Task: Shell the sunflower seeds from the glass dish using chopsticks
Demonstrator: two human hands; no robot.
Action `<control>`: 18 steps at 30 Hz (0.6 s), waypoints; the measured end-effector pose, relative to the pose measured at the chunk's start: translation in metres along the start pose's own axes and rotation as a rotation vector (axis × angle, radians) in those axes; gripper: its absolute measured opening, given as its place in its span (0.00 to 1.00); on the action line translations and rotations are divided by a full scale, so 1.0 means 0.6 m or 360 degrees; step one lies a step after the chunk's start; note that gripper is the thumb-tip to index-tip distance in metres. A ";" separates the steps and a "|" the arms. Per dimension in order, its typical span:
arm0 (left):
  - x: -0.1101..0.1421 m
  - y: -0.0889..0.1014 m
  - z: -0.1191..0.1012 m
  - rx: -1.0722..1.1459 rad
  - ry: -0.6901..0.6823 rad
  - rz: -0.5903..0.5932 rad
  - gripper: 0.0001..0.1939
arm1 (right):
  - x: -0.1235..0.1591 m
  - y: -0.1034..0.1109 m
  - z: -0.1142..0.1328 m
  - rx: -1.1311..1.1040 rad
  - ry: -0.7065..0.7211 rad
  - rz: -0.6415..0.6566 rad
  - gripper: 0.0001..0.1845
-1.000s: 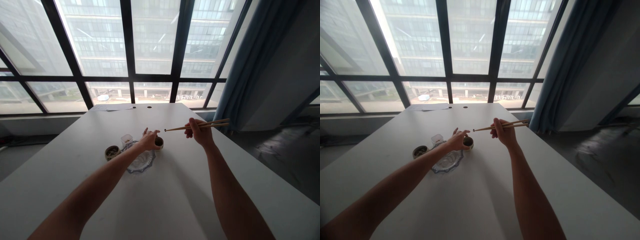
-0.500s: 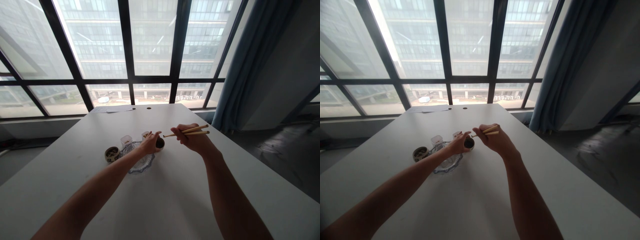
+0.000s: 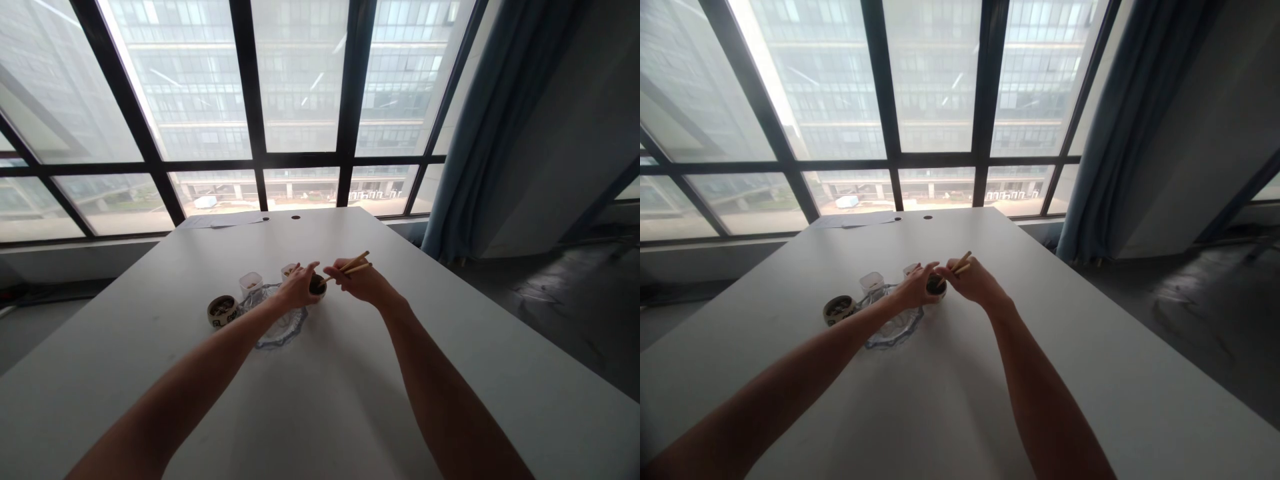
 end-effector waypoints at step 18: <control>-0.006 0.002 0.021 -0.0101 0.0081 0.0165 0.41 | 0.008 0.028 0.038 0.0193 0.0251 -0.0497 0.27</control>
Point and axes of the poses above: each hand's wrist, its own x-axis away from the middle knuckle, its own y-axis out of the back of the hand, z = x × y, the point moved 9 cm from there along -x, towards the middle knuckle, and after that the axes turned 15 degrees about -x, right-handed, at the moved point
